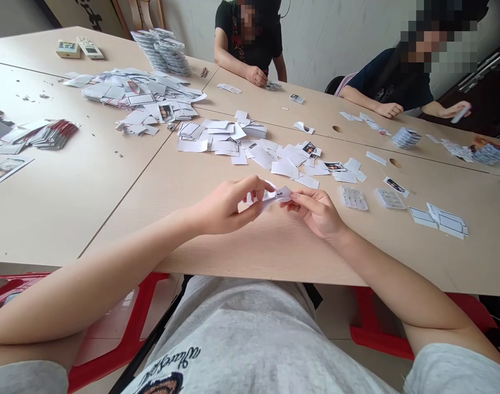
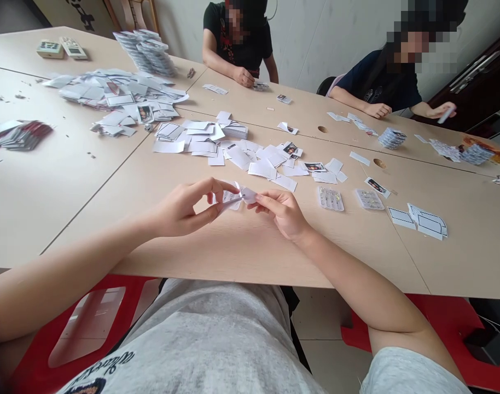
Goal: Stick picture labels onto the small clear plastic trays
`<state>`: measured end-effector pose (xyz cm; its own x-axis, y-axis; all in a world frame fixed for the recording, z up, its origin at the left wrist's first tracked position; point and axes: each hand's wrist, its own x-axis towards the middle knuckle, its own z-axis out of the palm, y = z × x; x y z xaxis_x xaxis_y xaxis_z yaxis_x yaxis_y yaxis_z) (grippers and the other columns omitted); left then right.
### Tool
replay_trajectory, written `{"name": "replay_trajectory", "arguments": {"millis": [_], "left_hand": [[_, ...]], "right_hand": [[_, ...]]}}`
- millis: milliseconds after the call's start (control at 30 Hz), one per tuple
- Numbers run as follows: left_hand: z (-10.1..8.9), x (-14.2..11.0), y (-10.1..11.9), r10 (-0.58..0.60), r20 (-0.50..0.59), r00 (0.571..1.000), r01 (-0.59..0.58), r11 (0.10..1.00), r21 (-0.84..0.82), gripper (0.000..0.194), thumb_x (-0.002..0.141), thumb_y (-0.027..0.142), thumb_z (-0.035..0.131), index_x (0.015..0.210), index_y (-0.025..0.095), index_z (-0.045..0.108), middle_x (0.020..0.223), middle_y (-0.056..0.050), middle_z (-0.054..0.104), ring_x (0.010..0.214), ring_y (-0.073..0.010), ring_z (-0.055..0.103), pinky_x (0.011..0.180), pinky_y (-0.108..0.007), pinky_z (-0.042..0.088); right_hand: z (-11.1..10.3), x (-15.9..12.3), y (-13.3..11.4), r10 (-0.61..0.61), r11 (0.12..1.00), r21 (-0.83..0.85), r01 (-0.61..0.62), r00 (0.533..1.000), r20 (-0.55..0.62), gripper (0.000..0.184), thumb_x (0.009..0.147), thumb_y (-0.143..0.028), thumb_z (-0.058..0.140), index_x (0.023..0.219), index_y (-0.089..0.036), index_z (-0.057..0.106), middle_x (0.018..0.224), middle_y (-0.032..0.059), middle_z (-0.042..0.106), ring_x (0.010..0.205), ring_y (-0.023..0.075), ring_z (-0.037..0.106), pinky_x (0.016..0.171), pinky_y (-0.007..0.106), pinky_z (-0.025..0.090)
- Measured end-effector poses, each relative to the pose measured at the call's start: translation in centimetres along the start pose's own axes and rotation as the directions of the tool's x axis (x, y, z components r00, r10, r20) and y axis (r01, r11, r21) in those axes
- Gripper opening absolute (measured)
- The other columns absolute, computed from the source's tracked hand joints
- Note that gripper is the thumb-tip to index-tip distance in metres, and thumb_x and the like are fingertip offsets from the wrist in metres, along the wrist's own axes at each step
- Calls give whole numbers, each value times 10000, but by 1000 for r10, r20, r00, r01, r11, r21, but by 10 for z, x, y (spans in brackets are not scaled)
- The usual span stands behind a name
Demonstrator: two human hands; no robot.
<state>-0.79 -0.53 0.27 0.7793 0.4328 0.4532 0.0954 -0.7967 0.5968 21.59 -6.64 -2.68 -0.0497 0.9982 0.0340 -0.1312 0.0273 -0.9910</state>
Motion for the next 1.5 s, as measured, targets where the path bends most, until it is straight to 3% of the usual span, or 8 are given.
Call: {"name": "replay_trajectory", "arguments": {"millis": [467, 1000, 1500], "left_hand": [[-1, -1, -1, 30, 1, 1000, -30, 999, -27, 67, 900, 145, 488, 911, 186, 436, 1173, -65, 641, 749, -90, 615, 693, -243, 465], [1, -2, -6, 42, 30, 999, -37, 989, -145, 73, 920, 131, 461, 926, 184, 411, 1222, -106, 603, 1060, -185, 615, 797, -295, 515], [1, -1, -3, 35, 42, 999, -27, 983, -183, 73, 924, 138, 461, 915, 186, 405, 1261, -109, 585, 1029, -166, 621, 777, -282, 495]], "right_hand": [[2, 0, -3, 28, 997, 76, -28, 1000, -1, 150, 826, -306, 669, 798, -187, 757, 778, 42, 713, 735, 109, 620, 656, 198, 451], [0, 1, -5, 34, 994, 104, -35, 999, 7, 155, 841, -291, 653, 861, -174, 752, 804, 60, 724, 769, 128, 655, 651, 203, 456], [-3, 2, -4, 35, 995, 94, -35, 999, 4, 166, 826, -313, 664, 865, -176, 749, 800, 61, 716, 776, 142, 649, 666, 229, 452]]}}
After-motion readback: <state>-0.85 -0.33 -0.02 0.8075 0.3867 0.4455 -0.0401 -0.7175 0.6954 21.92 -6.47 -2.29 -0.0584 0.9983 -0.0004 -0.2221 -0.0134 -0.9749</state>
